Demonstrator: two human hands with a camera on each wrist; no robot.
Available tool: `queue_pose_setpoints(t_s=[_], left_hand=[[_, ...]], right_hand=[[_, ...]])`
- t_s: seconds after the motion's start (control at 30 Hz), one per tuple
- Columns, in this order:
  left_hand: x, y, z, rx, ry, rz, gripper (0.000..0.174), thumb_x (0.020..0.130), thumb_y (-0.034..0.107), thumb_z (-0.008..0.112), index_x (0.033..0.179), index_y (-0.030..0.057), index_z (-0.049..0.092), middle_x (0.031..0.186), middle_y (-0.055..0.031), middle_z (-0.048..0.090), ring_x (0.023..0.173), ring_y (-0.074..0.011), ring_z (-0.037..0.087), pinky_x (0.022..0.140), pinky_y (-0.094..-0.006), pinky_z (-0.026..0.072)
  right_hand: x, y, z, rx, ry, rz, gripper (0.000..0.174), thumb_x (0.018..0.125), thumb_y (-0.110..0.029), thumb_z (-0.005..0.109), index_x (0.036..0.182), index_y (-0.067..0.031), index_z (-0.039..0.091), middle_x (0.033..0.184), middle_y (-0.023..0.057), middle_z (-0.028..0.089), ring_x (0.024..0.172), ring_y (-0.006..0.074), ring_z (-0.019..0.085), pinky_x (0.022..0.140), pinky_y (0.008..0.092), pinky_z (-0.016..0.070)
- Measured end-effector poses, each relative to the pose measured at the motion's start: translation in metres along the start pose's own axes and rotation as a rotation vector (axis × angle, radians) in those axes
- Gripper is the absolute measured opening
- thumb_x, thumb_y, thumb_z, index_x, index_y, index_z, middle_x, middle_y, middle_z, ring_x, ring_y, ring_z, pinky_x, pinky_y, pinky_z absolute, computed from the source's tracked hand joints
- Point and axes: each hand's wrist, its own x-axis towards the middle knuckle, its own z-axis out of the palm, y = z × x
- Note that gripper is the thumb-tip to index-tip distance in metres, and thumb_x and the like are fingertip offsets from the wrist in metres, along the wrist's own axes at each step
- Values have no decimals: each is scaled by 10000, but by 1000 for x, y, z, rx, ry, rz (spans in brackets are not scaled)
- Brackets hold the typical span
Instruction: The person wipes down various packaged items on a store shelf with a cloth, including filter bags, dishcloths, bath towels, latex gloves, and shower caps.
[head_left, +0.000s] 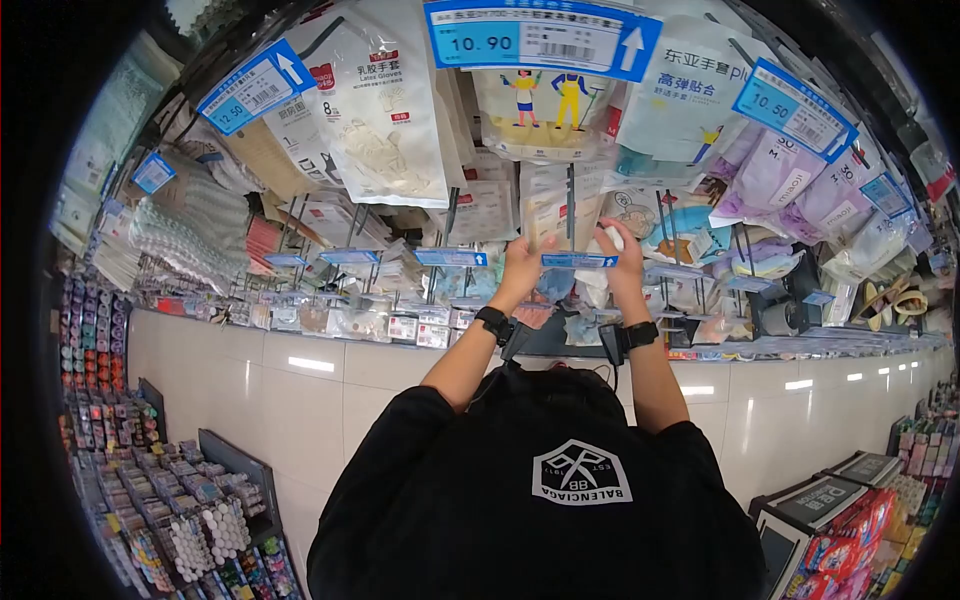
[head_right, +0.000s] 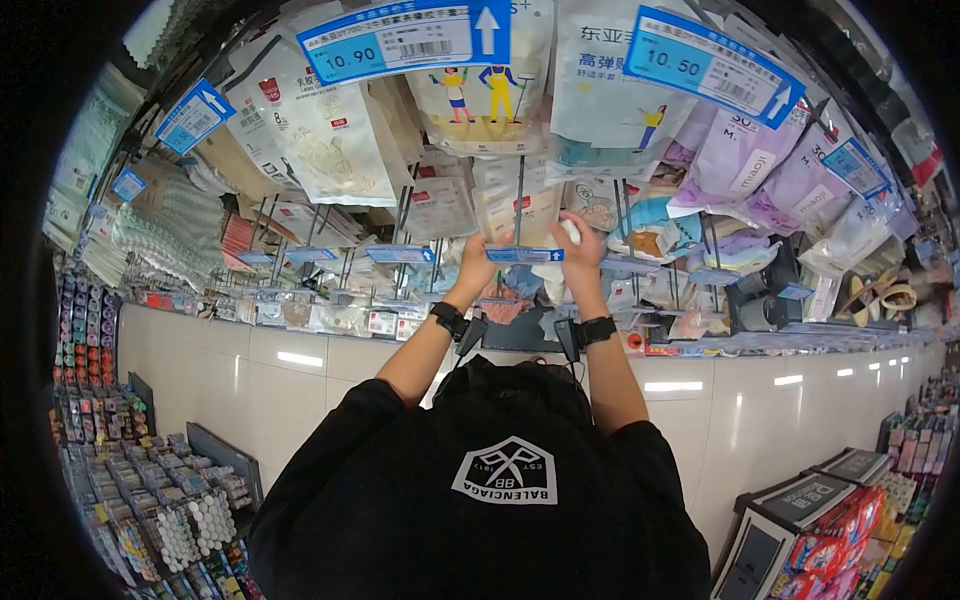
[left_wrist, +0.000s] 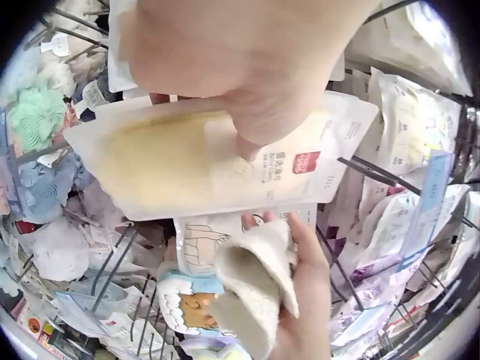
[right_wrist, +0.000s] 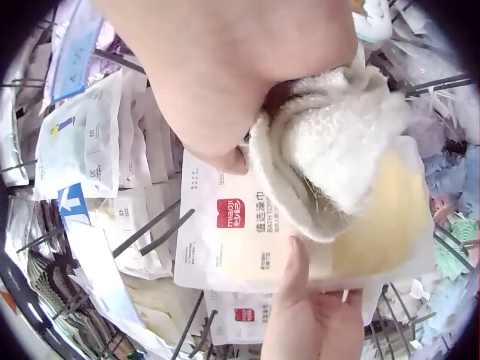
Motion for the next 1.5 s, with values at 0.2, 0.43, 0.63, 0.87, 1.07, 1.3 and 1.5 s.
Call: queue_pose_setpoints(t_s=[0.2, 0.43, 0.63, 0.87, 1.07, 1.3, 1.5], left_hand=[[-27, -18, -8, 184, -21, 153, 295, 999, 225, 678, 1156, -24, 693, 1053, -55, 741, 900, -97, 664, 810, -281, 542], [-84, 9, 7, 144, 21, 0, 284, 1013, 206, 655, 1159, -33, 696, 1088, -72, 743, 954, -102, 666, 833, -270, 535], [-129, 23, 19, 202, 65, -65, 297, 1002, 207, 673, 1179, -30, 694, 1095, -79, 744, 963, -114, 675, 834, -281, 546], [-170, 24, 35, 249, 41, -11, 501, 986, 83, 660, 1446, -9, 484, 1196, -127, 701, 1034, -154, 676, 873, -304, 552], [-197, 40, 29, 608, -40, 131, 459, 984, 68, 636, 1427, 18, 526, 1157, -117, 701, 1008, -162, 642, 850, -295, 517], [-244, 49, 5, 333, -182, -6, 314, 975, 123, 654, 1260, -8, 662, 1125, -58, 704, 1086, -145, 613, 947, -303, 478], [-304, 49, 3, -8, -274, -82, 285, 942, 144, 729, 1165, -31, 700, 1167, -45, 641, 1020, -100, 615, 846, -267, 505]], right_hand=[[-24, 42, -32, 728, 93, 353, 339, 915, -177, 684, 1220, -45, 615, 1154, 75, 668, 1062, 215, 651, 930, 358, 526], [-61, -2, -43, 858, 97, 369, 313, 884, -63, 589, 1195, -28, 588, 1128, 100, 655, 1051, 251, 665, 934, 393, 546], [-87, -18, -63, 918, 77, 386, 347, 871, -50, 575, 1217, -34, 567, 1126, 101, 651, 1055, 252, 662, 942, 392, 542], [-117, -27, -74, 926, 49, 327, 553, 890, -47, 530, 1437, -75, 453, 1274, 147, 598, 1211, 292, 595, 1055, 429, 485], [-147, -60, -64, 946, -67, 284, 734, 831, 86, 513, 1513, -126, 347, 1428, 140, 500, 1316, 292, 520, 1101, 441, 454], [-220, -80, -32, 877, -215, 129, 837, 783, 188, 480, 1535, -140, 310, 1546, 151, 410, 1406, 289, 447, 1160, 422, 389], [-294, -55, -5, 549, -13, 64, 442, 869, 120, 585, 1288, -17, 554, 1268, 112, 643, 1133, 182, 626, 985, 318, 499]])
